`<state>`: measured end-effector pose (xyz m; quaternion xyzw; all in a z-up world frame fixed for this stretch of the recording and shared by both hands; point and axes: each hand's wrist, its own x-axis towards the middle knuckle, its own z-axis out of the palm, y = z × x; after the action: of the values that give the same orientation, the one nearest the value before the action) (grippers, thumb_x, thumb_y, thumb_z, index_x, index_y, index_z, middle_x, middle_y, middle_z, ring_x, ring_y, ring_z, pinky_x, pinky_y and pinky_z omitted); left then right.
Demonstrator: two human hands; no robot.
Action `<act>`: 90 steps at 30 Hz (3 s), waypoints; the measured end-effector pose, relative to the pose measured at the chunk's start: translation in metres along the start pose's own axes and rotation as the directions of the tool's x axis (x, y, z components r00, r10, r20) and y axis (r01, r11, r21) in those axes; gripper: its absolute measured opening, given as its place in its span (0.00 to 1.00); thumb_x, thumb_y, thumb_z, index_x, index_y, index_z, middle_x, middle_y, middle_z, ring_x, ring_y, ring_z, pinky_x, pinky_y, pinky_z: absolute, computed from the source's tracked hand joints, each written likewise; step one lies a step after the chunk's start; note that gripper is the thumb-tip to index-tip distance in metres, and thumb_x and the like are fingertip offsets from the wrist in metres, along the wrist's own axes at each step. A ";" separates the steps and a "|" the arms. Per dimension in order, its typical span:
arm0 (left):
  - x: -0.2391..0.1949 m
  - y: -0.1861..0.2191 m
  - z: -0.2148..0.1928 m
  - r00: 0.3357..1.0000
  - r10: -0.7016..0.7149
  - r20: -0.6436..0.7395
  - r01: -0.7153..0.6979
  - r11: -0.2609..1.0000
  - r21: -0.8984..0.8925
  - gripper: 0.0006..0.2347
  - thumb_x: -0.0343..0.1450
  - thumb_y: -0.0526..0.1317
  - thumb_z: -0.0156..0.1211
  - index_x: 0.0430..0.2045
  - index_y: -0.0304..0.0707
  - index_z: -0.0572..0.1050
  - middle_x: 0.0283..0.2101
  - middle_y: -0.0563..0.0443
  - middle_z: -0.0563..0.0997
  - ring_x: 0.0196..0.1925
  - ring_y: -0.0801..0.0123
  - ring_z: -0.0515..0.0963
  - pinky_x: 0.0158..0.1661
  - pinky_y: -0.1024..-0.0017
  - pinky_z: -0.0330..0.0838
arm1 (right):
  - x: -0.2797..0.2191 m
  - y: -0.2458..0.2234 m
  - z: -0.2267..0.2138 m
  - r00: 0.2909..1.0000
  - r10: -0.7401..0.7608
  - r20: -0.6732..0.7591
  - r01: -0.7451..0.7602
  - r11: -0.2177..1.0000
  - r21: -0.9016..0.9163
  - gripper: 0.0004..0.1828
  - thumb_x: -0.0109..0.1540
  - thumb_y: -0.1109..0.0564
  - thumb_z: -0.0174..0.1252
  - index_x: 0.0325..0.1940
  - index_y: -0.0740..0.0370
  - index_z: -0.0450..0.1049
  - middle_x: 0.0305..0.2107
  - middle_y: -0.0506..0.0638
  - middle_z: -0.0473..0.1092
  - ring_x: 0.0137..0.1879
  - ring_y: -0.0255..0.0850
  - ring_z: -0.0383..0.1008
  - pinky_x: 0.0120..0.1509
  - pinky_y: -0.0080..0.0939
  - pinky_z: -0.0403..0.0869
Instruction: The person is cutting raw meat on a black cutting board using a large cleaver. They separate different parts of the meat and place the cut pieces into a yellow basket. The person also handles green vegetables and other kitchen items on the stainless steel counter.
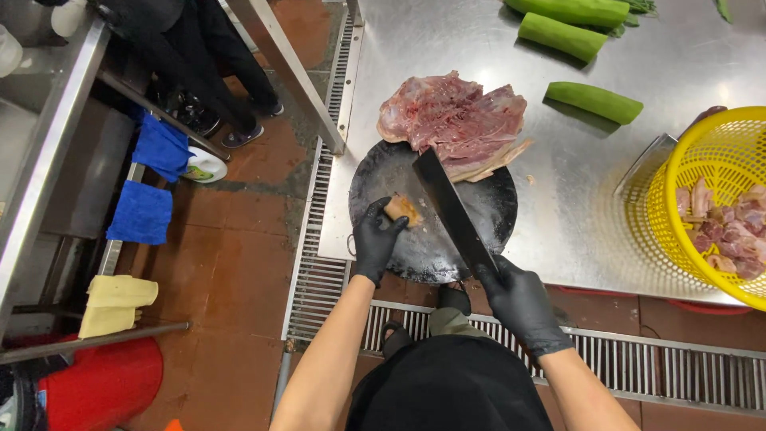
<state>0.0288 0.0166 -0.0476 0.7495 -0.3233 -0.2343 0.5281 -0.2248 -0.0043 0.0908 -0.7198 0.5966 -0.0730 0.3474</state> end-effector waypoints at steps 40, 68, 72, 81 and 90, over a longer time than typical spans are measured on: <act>0.005 -0.029 0.052 0.931 0.049 -0.361 -0.063 0.998 -0.028 0.14 0.56 0.34 0.80 0.34 0.49 0.87 0.28 0.48 0.85 0.36 0.59 0.86 0.39 0.73 0.79 | 0.033 -0.065 0.022 0.817 -0.541 -0.200 0.452 0.816 -0.361 0.20 0.70 0.49 0.52 0.58 0.67 0.71 0.25 0.62 0.77 0.33 0.61 0.80 0.32 0.63 0.77; 0.117 0.150 0.019 0.874 0.480 0.068 -0.306 0.437 0.846 0.27 0.80 0.58 0.38 0.69 0.39 0.60 0.72 0.37 0.55 0.78 0.45 0.49 0.74 0.48 0.46 | 0.069 -0.026 0.064 0.928 -0.194 0.317 0.284 0.921 -0.268 0.33 0.62 0.47 0.52 0.63 0.71 0.57 0.34 0.72 0.77 0.43 0.73 0.77 0.44 0.69 0.72; 0.172 0.073 0.058 0.722 0.690 -0.053 -0.456 0.532 0.714 0.27 0.72 0.56 0.56 0.57 0.33 0.66 0.69 0.29 0.66 0.77 0.37 0.55 0.70 0.33 0.47 | 0.089 -0.035 0.058 0.916 -0.146 0.373 0.284 0.894 -0.346 0.41 0.61 0.47 0.52 0.72 0.74 0.52 0.37 0.72 0.77 0.50 0.70 0.79 0.55 0.69 0.76; 0.158 0.081 0.051 0.816 0.552 0.173 -0.478 0.475 0.738 0.31 0.75 0.58 0.47 0.60 0.25 0.70 0.70 0.30 0.65 0.78 0.43 0.53 0.72 0.38 0.45 | 0.088 -0.063 0.049 0.912 -0.237 0.334 0.352 0.871 -0.343 0.33 0.62 0.53 0.50 0.66 0.78 0.59 0.34 0.74 0.76 0.45 0.72 0.79 0.49 0.69 0.77; 0.053 0.072 0.010 0.896 0.135 -0.424 0.003 0.951 0.309 0.12 0.76 0.51 0.56 0.51 0.57 0.74 0.45 0.55 0.77 0.52 0.51 0.81 0.51 0.53 0.78 | 0.062 -0.030 0.064 0.922 -0.224 0.316 0.332 0.879 -0.344 0.31 0.61 0.51 0.49 0.65 0.69 0.59 0.30 0.66 0.78 0.42 0.67 0.81 0.47 0.67 0.78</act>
<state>0.0408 -0.0450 0.0169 0.8432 -0.2529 0.0114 0.4742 -0.1504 -0.0333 0.0414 -0.8563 0.4360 0.0955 0.2598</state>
